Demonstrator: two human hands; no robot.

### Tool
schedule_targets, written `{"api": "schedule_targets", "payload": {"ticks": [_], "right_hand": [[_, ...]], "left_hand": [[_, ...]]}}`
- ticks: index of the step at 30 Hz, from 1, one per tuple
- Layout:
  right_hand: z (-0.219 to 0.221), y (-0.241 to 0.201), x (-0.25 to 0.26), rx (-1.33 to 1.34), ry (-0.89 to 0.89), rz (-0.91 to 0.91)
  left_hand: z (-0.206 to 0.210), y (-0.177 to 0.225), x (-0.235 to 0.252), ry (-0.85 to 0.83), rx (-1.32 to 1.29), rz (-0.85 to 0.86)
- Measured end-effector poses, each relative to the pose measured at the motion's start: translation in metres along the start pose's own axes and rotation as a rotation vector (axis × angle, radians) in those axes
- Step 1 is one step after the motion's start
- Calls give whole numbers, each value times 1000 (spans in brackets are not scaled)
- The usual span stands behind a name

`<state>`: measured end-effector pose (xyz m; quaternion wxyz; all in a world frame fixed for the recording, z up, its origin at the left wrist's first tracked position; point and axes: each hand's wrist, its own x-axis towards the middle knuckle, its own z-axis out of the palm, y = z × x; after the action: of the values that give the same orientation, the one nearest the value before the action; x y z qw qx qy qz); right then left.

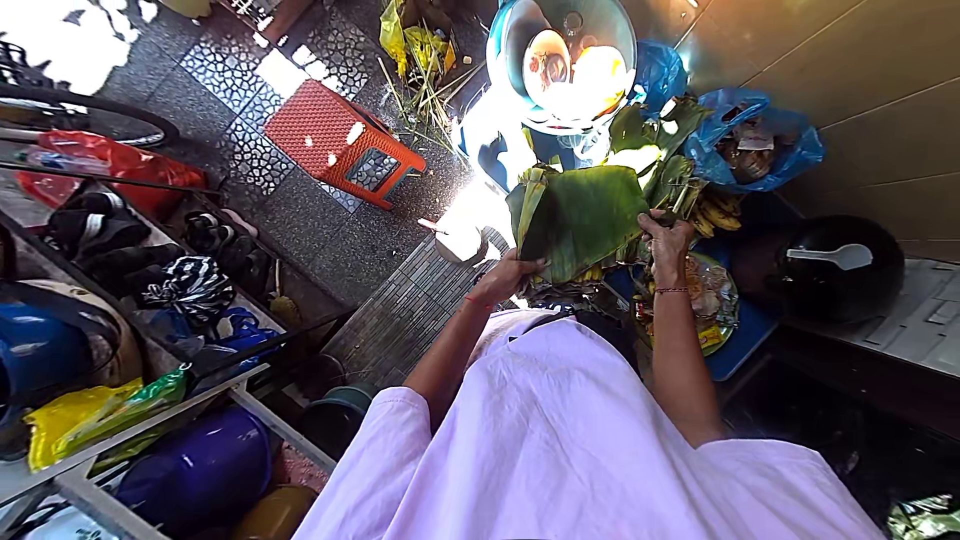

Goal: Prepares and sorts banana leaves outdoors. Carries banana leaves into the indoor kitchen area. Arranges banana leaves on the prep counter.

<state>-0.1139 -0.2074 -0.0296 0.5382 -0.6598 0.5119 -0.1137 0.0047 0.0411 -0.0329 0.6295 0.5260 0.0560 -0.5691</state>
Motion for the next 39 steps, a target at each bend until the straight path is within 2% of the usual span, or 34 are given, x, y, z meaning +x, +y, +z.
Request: {"api": "schedule_targets", "payload": {"ticks": [5,9,10,13,14,16,19,21,23,25,28,32,35,37,39], "right_hand": [[7,39,22,-23,-91,177],[-16,64,71,38,-76,193],[-22,76,87,-52,-98,207],[-38,91,113,-697,-381,417],[-40,98,119,-770,-398,457],[-47,108,126,-723,-394,425],[-51,98,111,-854,-445,397],[-51,80,96,-739,-376,322],[-45,61,60,-324,-302,264],[-34,40,25,155,-443,327],[-12,33,7,449,-622,382],[-3,29,6,542,-602,420],[-1,28,0,527,-547,360],[4,31,-9,349,-452,219],[11,38,-18,-40,-347,-58]], "left_hand": [[5,0,-2,26,-29,-16],[10,5,-1,101,15,-10],[10,6,-1,110,21,-13],[8,4,5,100,62,-14],[9,5,7,105,60,-10],[11,6,10,136,55,0],[14,5,11,178,39,-18],[16,7,17,195,1,-18],[18,4,20,219,-27,-22],[18,-1,24,227,-34,-24],[20,-5,30,203,5,-32],[22,-5,30,197,31,-19],[17,-7,29,183,35,2],[16,-6,27,181,51,9],[17,-3,22,187,59,1]]}}
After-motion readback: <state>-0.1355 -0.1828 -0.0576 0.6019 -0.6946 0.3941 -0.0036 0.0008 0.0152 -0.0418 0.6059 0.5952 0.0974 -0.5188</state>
